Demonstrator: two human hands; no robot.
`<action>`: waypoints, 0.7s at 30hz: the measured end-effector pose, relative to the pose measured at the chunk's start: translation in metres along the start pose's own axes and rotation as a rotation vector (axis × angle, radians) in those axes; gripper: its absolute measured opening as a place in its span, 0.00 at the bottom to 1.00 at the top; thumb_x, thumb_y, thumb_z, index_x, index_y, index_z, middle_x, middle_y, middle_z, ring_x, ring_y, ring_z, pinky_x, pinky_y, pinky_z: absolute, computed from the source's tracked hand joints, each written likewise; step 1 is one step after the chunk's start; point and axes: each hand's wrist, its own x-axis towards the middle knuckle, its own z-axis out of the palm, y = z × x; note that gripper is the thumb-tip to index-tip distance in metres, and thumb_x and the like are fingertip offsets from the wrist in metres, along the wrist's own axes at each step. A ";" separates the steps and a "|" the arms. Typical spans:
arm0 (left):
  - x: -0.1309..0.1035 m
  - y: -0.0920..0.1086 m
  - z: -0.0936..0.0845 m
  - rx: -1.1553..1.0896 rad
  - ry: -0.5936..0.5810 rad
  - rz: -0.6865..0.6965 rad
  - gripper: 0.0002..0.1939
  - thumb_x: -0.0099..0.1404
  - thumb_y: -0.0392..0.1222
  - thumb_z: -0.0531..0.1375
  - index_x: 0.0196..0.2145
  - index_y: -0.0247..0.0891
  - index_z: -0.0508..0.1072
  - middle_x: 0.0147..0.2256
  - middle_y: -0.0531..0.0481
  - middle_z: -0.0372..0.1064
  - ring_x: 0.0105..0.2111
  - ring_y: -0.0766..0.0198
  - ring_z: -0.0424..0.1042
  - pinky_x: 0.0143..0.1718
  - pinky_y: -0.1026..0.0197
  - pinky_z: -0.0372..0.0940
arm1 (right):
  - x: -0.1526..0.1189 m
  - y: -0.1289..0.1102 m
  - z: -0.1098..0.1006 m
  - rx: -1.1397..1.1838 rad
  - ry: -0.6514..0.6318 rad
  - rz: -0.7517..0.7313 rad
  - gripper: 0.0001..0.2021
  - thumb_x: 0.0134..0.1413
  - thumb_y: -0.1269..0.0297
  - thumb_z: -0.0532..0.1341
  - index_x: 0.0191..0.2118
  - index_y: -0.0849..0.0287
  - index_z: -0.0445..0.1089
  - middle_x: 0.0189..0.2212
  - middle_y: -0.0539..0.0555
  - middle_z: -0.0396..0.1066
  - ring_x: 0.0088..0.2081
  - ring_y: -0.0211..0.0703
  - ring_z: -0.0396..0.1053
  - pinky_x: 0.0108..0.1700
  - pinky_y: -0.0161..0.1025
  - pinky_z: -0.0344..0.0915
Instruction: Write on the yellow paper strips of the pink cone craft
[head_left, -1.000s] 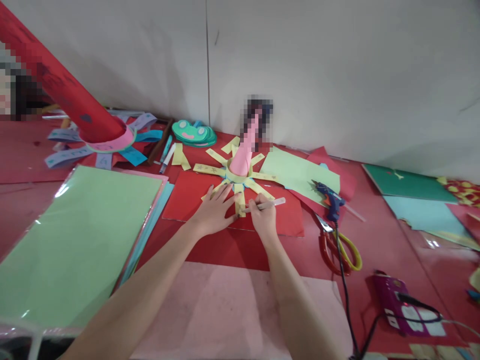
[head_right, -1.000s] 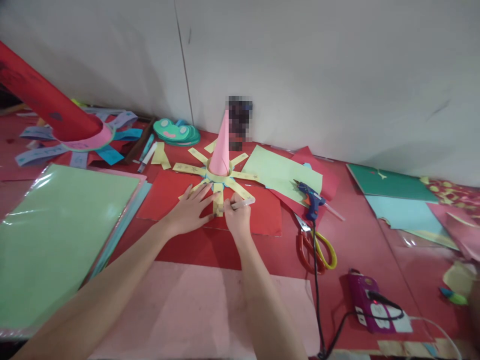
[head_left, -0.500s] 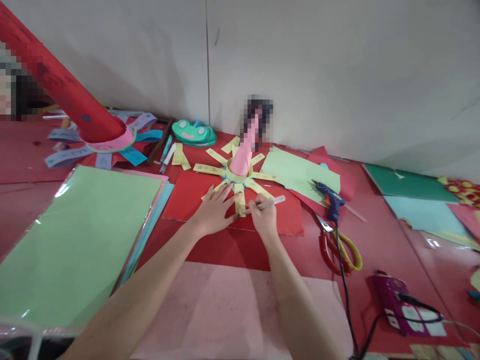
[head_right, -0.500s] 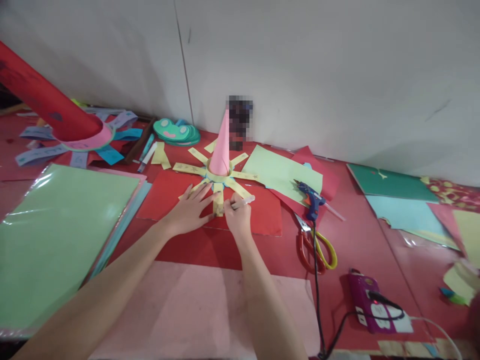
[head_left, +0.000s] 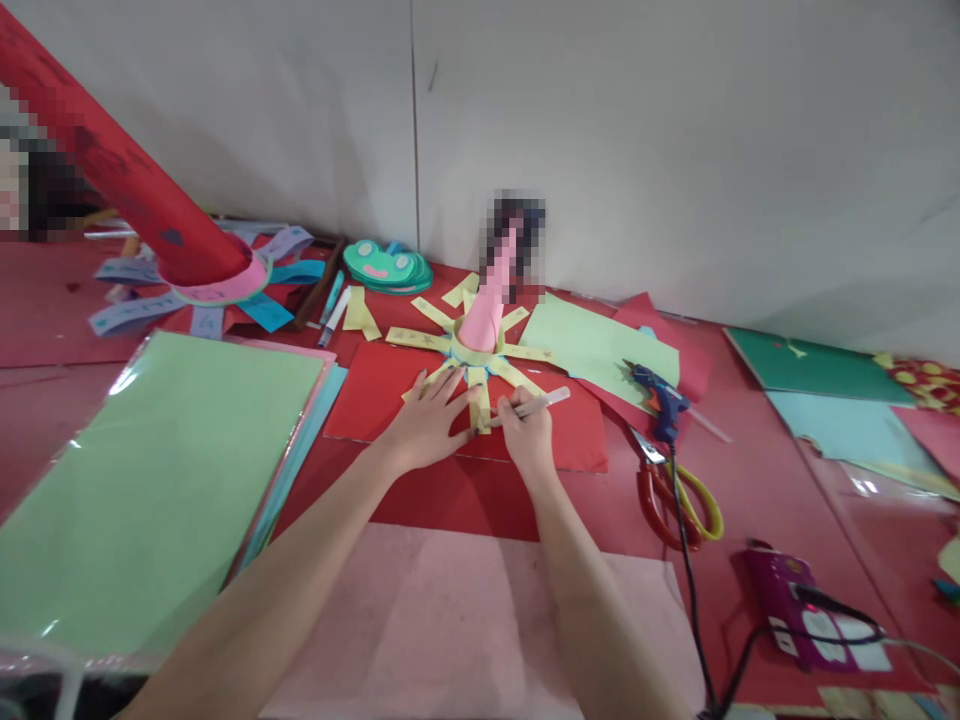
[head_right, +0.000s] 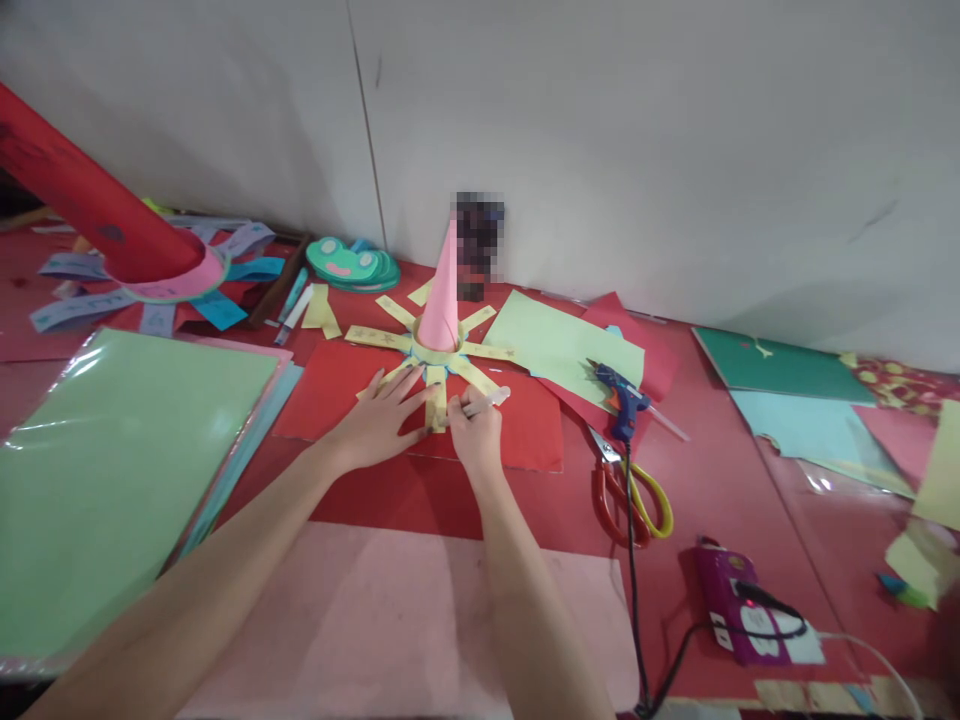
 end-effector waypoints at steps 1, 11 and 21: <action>0.000 0.000 0.001 0.000 0.005 0.002 0.30 0.69 0.54 0.49 0.65 0.46 0.51 0.68 0.45 0.37 0.67 0.53 0.35 0.64 0.41 0.35 | 0.000 0.000 0.000 -0.005 0.003 -0.002 0.14 0.49 0.63 0.55 0.19 0.54 0.49 0.14 0.43 0.51 0.21 0.37 0.63 0.24 0.32 0.55; 0.000 0.001 0.000 0.007 -0.006 -0.011 0.30 0.68 0.52 0.51 0.65 0.45 0.51 0.68 0.43 0.37 0.67 0.53 0.35 0.65 0.41 0.34 | 0.000 0.002 0.001 -0.004 0.007 0.003 0.15 0.50 0.61 0.56 0.19 0.54 0.48 0.14 0.42 0.50 0.20 0.35 0.56 0.23 0.33 0.53; -0.001 0.001 -0.001 -0.015 -0.004 -0.004 0.30 0.68 0.53 0.50 0.65 0.46 0.51 0.68 0.45 0.37 0.68 0.53 0.35 0.65 0.41 0.34 | -0.001 0.002 0.002 -0.004 -0.013 0.007 0.16 0.52 0.60 0.56 0.20 0.54 0.49 0.12 0.41 0.52 0.16 0.33 0.52 0.21 0.32 0.50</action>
